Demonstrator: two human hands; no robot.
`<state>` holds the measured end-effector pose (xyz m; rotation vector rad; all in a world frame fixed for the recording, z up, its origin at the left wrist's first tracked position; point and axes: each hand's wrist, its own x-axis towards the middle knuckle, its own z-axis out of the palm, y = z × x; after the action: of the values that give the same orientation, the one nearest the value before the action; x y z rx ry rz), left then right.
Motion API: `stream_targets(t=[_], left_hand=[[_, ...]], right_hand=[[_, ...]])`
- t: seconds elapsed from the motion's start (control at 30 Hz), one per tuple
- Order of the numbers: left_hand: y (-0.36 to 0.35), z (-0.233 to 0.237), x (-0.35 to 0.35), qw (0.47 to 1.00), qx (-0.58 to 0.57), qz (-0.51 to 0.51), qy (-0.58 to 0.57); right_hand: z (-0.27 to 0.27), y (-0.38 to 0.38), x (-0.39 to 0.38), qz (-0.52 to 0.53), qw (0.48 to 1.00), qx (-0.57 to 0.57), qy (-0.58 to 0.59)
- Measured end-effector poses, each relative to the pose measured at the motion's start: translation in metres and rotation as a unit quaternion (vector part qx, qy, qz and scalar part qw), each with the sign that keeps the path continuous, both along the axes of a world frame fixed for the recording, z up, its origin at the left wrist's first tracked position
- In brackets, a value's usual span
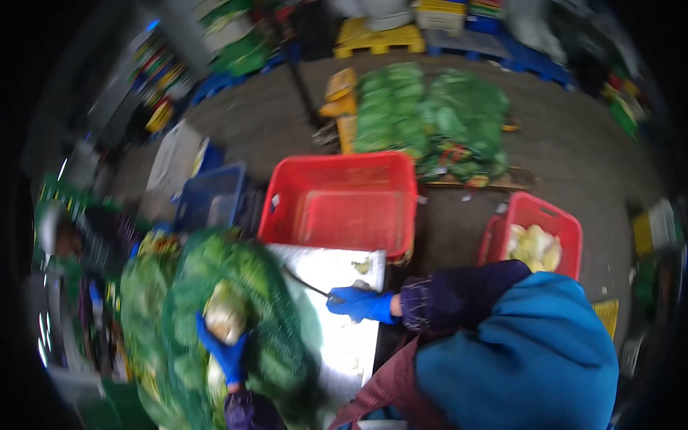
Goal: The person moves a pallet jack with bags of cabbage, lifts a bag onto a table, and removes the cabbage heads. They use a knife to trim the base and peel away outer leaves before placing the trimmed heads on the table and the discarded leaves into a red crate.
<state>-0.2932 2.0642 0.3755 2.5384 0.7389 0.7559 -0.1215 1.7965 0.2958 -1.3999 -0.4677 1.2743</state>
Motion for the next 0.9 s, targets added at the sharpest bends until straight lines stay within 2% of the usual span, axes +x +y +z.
stream_targets(t=[0.03,0.1,0.13,0.23,0.33,0.43,0.53,0.67,0.77,0.83,0.87,0.9], left_hand=[[-0.009,0.005,0.006,0.997,-0.056,0.023,-0.052],[0.021,-0.017,-0.010,0.991,-0.035,0.063,-0.115],[0.031,-0.019,-0.018,0.983,-0.080,0.103,-0.130],[0.029,-0.001,-0.034,0.977,-0.042,0.121,-0.170],[0.000,0.052,-0.058,0.978,0.070,0.098,-0.171],[-0.027,0.112,-0.094,0.968,0.186,0.079,-0.149],[-0.052,0.156,-0.119,0.955,0.247,0.084,-0.141],[-0.076,0.171,-0.121,0.969,0.143,0.088,-0.183],[-0.100,0.150,-0.098,0.979,-0.021,0.043,-0.199],[-0.131,0.126,-0.047,0.968,-0.177,0.035,-0.174],[-0.144,0.114,-0.020,0.973,-0.202,0.086,-0.075],[-0.135,0.072,-0.003,0.976,-0.201,0.080,-0.018]], right_hand=[[0.004,-0.003,0.005,0.005,0.999,-0.034,-0.023],[0.013,-0.012,0.006,-0.016,0.999,-0.027,-0.038],[0.013,-0.017,0.005,-0.015,0.999,-0.014,-0.043],[0.018,-0.025,-0.006,-0.038,0.999,-0.015,-0.018],[0.030,-0.048,-0.010,-0.024,0.999,0.018,-0.015],[0.047,-0.062,-0.010,-0.033,0.998,-0.022,-0.040],[0.054,-0.058,-0.004,-0.024,0.999,-0.017,-0.042],[0.055,-0.037,0.013,0.013,0.999,0.012,-0.032],[0.045,-0.024,0.032,0.072,0.996,0.025,-0.045],[0.037,-0.021,0.048,0.101,0.989,0.028,-0.108],[0.026,-0.020,0.058,0.109,0.986,0.026,-0.127],[0.016,-0.021,0.068,0.115,0.989,0.021,-0.086]])
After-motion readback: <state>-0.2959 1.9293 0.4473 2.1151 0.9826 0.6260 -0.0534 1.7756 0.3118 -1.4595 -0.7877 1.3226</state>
